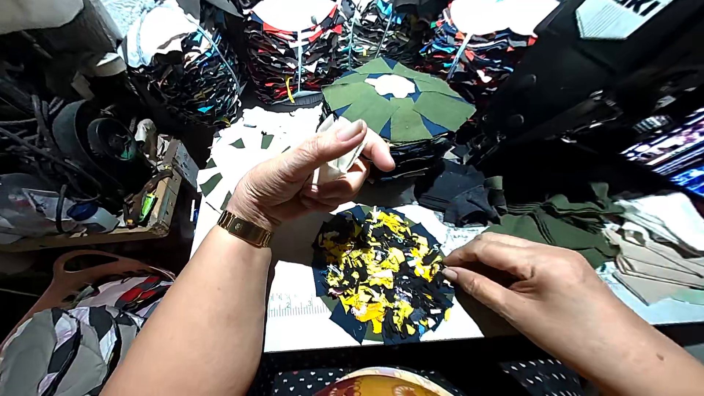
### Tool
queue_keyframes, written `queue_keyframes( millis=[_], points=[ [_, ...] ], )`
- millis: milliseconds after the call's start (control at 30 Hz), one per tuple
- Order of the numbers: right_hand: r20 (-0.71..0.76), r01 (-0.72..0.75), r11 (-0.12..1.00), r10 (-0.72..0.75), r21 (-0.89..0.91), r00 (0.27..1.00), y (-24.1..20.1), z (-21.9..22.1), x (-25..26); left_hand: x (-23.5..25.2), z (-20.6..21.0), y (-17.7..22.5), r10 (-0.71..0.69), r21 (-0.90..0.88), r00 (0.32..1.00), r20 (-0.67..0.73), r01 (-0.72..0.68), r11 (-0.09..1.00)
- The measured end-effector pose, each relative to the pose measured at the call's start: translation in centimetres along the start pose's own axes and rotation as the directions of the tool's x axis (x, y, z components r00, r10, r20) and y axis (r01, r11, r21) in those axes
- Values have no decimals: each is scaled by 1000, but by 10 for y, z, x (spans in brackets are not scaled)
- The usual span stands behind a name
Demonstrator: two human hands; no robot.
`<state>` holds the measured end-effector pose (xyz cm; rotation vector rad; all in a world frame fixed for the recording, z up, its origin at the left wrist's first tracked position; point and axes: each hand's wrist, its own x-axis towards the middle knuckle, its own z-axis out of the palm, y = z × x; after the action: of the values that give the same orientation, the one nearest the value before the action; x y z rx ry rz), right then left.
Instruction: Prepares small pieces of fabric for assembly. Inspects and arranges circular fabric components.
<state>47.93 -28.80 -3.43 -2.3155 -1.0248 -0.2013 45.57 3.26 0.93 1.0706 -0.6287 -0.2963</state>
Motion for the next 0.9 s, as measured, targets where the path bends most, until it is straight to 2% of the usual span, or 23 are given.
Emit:
queue_keyframes(
  millis=[133, 200, 267, 333, 400, 467, 567, 667, 767, 900],
  points=[
    [-61, 95, 995, -94, 16, 994, -22, 2, 9, 4, 3, -1, -35, 13, 999, -10, 35, 999],
    [-45, 159, 984, -156, 79, 987, -29, 13, 10, 6, 6, -2, -62, 3, 998, -6, 62, 998],
    [-25, 191, 979, -190, 69, 981, -31, 28, 9, 8, 9, -4, -89, -14, 996, 10, 89, 996],
    [-6, 185, 981, -185, 56, 983, -30, 33, 10, 11, 16, -6, -161, -27, 986, -46, 160, 987],
    [-23, 168, 981, -166, 98, 986, -30, 27, 12, 17, 26, -10, -270, -119, 953, -138, 254, 960],
    [-81, 161, 982, -153, 94, 985, -31, 21, 14, 23, 32, -15, -366, -246, 916, -165, 321, 914],
    [-63, 194, 981, -195, -28, 979, -30, 26, 14, 28, 37, -23, -434, -431, 889, -144, 339, 837],
    [-18, 238, 968, -240, -86, 971, -22, 41, 9, 29, 40, -28, -456, -491, 874, -167, 328, 807],
    [-102, 184, 982, -180, 33, 978, -15, 29, 12, 29, 42, -27, -463, -483, 861, -209, 321, 815],
    [-353, 88, 987, -35, 135, 935, -24, -2, 16, 31, 46, -30, -475, -488, 854, -212, 329, 808]
  ],
)
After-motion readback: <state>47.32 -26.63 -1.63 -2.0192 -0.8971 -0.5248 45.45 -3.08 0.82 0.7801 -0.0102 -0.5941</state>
